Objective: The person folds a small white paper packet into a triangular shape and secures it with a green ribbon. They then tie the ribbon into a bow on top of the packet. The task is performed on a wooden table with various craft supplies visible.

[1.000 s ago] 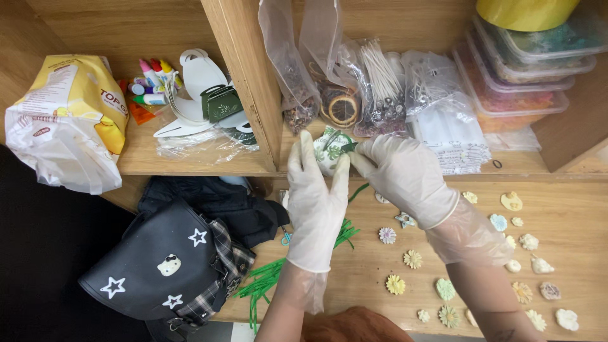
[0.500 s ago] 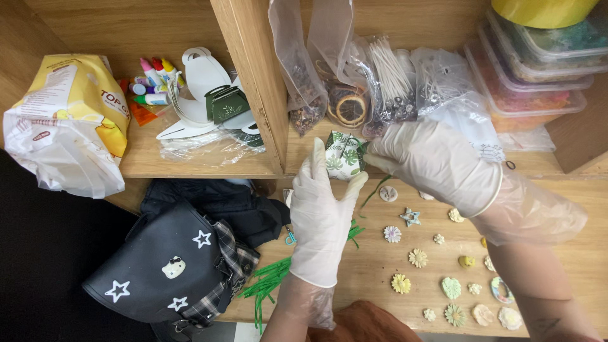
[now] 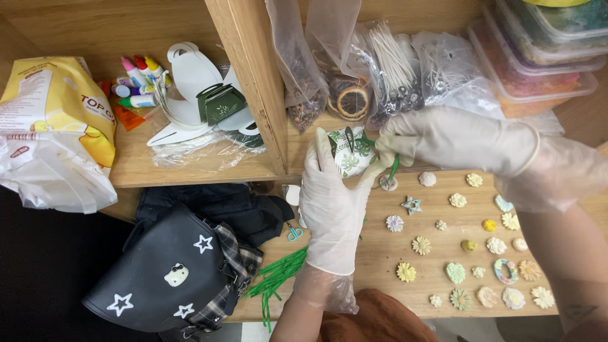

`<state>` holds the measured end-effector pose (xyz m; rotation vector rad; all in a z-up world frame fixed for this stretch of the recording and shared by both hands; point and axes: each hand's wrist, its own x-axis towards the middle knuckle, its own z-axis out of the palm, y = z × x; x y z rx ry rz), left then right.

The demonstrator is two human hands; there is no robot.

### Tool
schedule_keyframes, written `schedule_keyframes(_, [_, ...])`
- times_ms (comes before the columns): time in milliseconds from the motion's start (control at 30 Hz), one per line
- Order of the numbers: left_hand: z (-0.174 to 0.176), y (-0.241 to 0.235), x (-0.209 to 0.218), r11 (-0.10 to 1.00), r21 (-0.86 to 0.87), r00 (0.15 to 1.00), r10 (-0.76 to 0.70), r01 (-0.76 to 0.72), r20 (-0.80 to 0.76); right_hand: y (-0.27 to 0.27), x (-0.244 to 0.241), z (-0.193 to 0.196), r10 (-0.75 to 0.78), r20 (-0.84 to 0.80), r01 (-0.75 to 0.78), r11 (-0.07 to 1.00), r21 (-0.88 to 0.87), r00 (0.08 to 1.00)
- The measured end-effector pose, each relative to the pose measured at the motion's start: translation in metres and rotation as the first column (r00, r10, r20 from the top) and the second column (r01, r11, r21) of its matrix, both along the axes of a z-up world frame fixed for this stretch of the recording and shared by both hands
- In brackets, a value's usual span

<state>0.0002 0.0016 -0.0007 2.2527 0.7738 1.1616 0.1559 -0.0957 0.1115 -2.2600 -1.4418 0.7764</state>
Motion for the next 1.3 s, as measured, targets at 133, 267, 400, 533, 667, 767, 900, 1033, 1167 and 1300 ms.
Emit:
schedule_keyframes(133, [-0.003,0.007,-0.004,0.997,-0.025,0.997,-0.077,0.077,0.011,0.014,0.028,-0.012,0.060,-0.309,-0.054,0.998,0.028,0.949])
schedule_keyframes(267, [-0.006,0.020,-0.014,0.989,0.044,0.984,-0.144,0.140,0.109,0.025,0.043,-0.027,0.100,-0.441,-0.115,0.993,-0.008,0.892])
schedule_keyframes(400, [-0.005,0.031,-0.018,0.995,0.067,0.993,-0.076,0.070,0.088,0.033,0.048,-0.034,0.125,-0.419,-0.144,0.990,-0.014,0.899])
schedule_keyframes(533, [0.001,0.033,-0.015,0.997,0.028,0.990,-0.077,0.074,0.114,0.033,0.050,-0.036,0.113,-0.423,-0.128,0.992,-0.008,0.899])
schedule_keyframes(667, [0.005,0.026,-0.012,0.999,0.027,0.989,0.039,-0.044,0.145,0.034,0.052,-0.038,0.133,-0.437,-0.144,0.990,0.009,0.890])
schedule_keyframes(767, [0.006,0.025,-0.009,0.999,-0.003,0.992,0.036,-0.036,0.124,0.036,0.052,-0.038,0.129,-0.391,-0.142,0.990,-0.004,0.911])
schedule_keyframes(900, [0.004,0.025,-0.006,0.988,-0.122,0.965,-0.067,0.100,0.252,0.042,0.053,-0.030,0.250,-0.143,-0.247,0.968,0.039,0.958])
schedule_keyframes(1033, [0.005,0.030,0.005,0.922,-0.357,0.956,-0.044,0.150,0.288,0.054,0.046,-0.022,0.199,0.070,-0.188,0.972,-0.141,0.977])
schedule_keyframes(1167, [0.005,0.032,0.010,0.885,-0.441,0.930,0.025,0.149,0.366,0.059,0.036,-0.011,0.250,0.035,-0.245,0.963,-0.114,0.968])
schedule_keyframes(1300, [0.006,0.034,0.012,0.939,-0.337,0.964,0.028,0.065,0.264,0.056,0.029,-0.007,0.198,-0.034,-0.200,0.974,-0.106,0.980])
